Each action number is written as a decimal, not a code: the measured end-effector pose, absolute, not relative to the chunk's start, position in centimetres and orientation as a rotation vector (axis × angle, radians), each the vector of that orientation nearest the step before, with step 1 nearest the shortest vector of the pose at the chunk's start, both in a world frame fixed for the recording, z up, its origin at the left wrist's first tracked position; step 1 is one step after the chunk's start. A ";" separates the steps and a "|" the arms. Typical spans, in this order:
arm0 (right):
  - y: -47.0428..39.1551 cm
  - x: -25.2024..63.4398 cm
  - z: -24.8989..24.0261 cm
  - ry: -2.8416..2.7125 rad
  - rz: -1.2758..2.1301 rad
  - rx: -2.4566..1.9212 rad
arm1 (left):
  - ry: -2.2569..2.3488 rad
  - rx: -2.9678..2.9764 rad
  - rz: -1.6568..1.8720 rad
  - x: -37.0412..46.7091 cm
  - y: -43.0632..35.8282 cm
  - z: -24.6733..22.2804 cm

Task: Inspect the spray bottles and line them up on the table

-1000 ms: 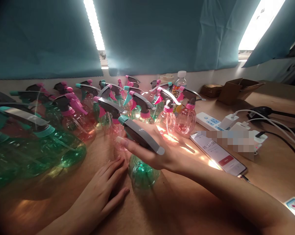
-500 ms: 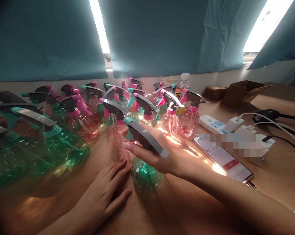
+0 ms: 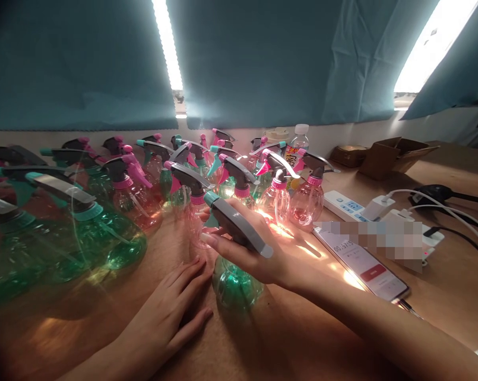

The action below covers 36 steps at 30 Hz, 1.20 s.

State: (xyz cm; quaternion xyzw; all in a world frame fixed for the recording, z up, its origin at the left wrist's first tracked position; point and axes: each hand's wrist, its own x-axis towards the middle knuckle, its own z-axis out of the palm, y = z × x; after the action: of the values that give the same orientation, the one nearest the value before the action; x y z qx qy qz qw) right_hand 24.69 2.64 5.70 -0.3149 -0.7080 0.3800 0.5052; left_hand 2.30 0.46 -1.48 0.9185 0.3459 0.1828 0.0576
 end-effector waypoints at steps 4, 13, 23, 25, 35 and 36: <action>2.5 24.6 5.9 -1.695 0.954 -0.771 | 1.062 2.768 0.489 2.4 0.4 -0.9; 2.6 24.4 6.0 -1.666 0.968 -0.785 | 1.066 2.760 0.505 2.4 0.4 -1.2; 2.5 24.3 6.3 -1.667 0.946 -0.756 | 1.064 2.760 0.542 2.3 0.4 -1.7; 2.4 24.2 6.4 -1.671 0.942 -0.758 | 1.065 2.757 0.542 2.3 0.4 -1.7; 2.5 24.3 6.3 -1.665 0.945 -0.734 | 1.063 2.770 0.532 2.3 0.4 -1.7; 2.5 24.3 6.2 -1.668 0.943 -0.726 | 1.067 2.772 0.526 2.3 0.4 -1.7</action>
State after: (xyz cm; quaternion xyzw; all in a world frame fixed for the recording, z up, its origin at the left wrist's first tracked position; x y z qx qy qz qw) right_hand 24.32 2.47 6.24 -0.3029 -0.6956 0.3931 0.5194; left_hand 2.30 0.41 -1.68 0.9171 0.3529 0.1742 0.0627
